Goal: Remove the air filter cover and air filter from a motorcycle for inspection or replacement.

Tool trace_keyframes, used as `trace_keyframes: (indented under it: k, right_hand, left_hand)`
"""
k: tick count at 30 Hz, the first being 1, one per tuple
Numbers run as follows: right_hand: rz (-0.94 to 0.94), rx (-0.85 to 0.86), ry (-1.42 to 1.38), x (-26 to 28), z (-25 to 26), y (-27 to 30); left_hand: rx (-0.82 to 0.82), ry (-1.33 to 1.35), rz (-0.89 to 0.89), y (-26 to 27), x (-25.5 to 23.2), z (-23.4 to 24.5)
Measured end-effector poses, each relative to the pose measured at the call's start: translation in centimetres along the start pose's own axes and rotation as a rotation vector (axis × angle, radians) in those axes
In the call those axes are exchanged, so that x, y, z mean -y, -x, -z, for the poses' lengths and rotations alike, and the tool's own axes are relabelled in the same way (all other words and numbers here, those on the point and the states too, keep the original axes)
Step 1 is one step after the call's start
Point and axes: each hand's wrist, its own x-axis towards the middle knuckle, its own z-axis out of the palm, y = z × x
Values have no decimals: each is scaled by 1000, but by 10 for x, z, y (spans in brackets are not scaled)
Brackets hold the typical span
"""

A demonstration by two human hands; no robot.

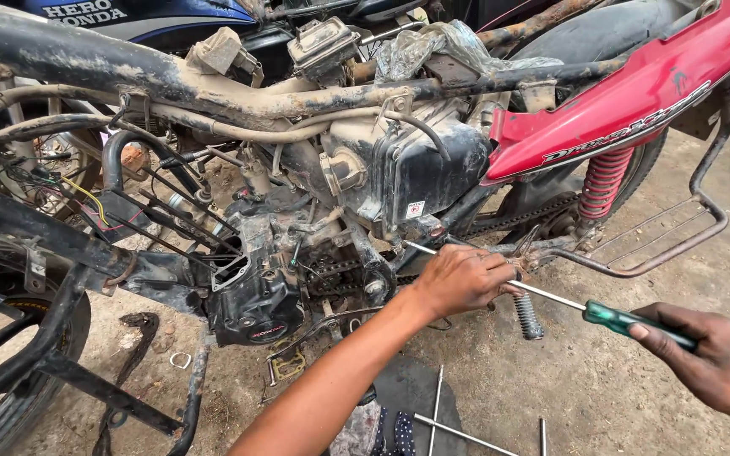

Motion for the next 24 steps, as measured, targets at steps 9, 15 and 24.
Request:
trace_keyframes:
  k: [9, 15, 24]
  right_hand:
    - [-35, -67, -46, 45, -8, -6]
    - [8, -88, -22, 4, -18, -16]
    - [91, -127, -57, 5, -14, -17]
  left_hand:
    - [29, -43, -35, -2, 31, 0]
    - [7, -47, -26, -2, 30, -8]
    - [-13, -43, -30, -4, 28, -3]
